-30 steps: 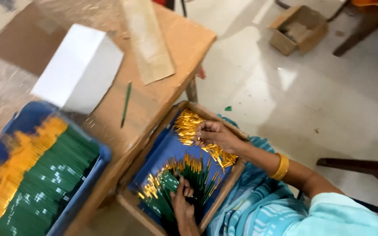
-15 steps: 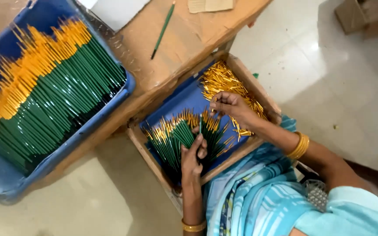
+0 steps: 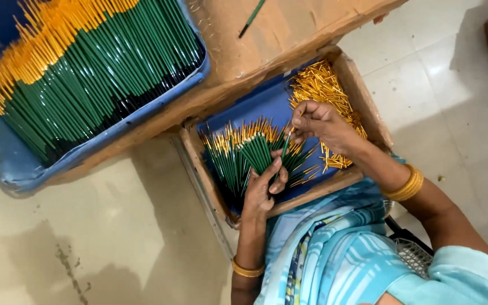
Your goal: Bundling and sorting colored decorative sticks into containers.
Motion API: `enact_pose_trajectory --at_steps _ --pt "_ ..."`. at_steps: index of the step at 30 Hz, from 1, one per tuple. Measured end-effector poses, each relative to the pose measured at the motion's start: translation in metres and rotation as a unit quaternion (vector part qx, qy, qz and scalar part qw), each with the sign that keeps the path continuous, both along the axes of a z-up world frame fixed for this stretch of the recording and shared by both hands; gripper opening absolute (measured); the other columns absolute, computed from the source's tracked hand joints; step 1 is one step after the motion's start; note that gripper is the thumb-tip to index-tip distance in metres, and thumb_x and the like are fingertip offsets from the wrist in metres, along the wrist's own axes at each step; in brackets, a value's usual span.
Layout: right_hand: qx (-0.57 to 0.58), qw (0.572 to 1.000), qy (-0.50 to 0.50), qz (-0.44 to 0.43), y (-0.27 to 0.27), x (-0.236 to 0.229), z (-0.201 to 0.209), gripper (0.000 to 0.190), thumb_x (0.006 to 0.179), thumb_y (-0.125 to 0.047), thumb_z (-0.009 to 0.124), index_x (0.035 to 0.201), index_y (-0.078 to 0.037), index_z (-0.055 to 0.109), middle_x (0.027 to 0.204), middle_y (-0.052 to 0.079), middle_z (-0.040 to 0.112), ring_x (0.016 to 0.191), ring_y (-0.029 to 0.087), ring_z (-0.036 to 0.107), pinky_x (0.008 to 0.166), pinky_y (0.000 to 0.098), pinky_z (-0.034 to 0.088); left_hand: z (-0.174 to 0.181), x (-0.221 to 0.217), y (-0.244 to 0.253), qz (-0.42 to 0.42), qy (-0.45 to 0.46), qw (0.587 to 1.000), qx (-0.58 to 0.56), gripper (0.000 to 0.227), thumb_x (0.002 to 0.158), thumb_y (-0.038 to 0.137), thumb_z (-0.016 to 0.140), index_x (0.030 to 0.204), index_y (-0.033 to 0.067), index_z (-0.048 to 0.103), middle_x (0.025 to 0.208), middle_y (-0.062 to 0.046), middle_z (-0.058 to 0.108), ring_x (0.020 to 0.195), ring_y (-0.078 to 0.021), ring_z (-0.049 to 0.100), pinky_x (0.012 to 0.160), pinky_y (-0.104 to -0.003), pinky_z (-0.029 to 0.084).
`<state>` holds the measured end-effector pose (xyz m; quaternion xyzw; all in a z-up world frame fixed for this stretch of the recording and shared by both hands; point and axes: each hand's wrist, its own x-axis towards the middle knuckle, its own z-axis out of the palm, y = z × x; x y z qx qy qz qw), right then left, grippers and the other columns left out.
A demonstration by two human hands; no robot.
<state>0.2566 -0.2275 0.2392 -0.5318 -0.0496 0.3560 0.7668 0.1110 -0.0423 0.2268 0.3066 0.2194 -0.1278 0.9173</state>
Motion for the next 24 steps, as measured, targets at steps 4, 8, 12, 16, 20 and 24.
enact_pose_trajectory --at_steps 4,8,12,16,20,24 --pt "-0.005 0.997 -0.06 0.04 -0.003 0.003 -0.011 0.015 0.103 -0.021 0.066 0.101 -0.007 0.064 0.095 0.008 0.075 0.082 0.015 0.073 0.072 0.0297 0.061 -0.03 -0.005 -0.005 0.008 -0.009 0.999 0.039 0.03 0.096 0.007 0.071 0.125 0.0029 0.065 0.068 -0.005 0.061 0.047 -0.0075 0.046 0.039 -0.022 0.029" --pt "-0.029 0.994 -0.095 0.055 0.0 -0.002 -0.042 0.016 0.103 -0.021 0.069 0.098 -0.006 0.065 0.09 0.007 0.075 0.078 0.015 0.072 0.069 0.0283 0.06 -0.007 -0.003 -0.01 0.003 -0.009 0.962 0.271 0.026 0.097 0.009 0.072 0.121 -0.0018 0.07 0.066 -0.005 0.06 0.047 -0.0075 0.046 0.041 -0.023 0.031" --pt "-0.143 0.973 -0.126 0.128 0.002 0.014 -0.048 0.017 0.1 -0.024 0.066 0.098 -0.007 0.066 0.081 0.007 0.075 0.071 0.015 0.076 0.061 0.0281 0.06 -0.032 -0.012 -0.002 -0.019 -0.174 0.751 0.636 0.028 0.101 0.012 0.068 0.127 0.0013 0.068 0.088 -0.01 0.067 0.078 -0.0185 0.061 0.069 -0.032 0.049" --pt "-0.427 0.764 -0.448 0.182 0.004 0.036 -0.009 0.024 0.091 -0.006 0.059 0.113 -0.009 0.068 0.081 0.014 0.07 0.058 0.026 0.069 0.049 0.0396 0.055 -0.017 -0.022 0.007 0.015 -0.19 0.66 0.727 0.032 0.098 0.004 0.066 0.13 0.0015 0.066 0.113 -0.012 0.068 0.1 -0.0244 0.069 0.087 -0.037 0.051" --pt "-0.439 0.581 -0.682 0.07 -0.007 0.07 -0.047 0.022 0.076 -0.007 0.065 0.098 -0.004 0.064 0.079 0.017 0.066 0.072 0.033 0.068 0.057 0.045 0.052 -0.042 -0.03 0.01 0.005 -0.085 0.865 0.494 0.03 0.107 0.02 0.062 0.127 -0.0002 0.071 0.088 -0.004 0.068 0.083 -0.0129 0.063 0.075 -0.031 0.05" --pt "-0.415 0.581 -0.699 0.04 0.002 0.089 -0.097 0.007 0.085 -0.005 0.067 0.09 -0.007 0.064 0.068 0.012 0.052 0.063 0.029 0.057 0.053 0.0429 0.043 -0.068 -0.041 0.007 0.003 -0.013 0.953 0.303 0.032 0.104 0.019 0.062 0.13 -0.0002 0.065 0.084 -0.002 0.064 0.067 -0.0102 0.054 0.059 -0.028 0.046"
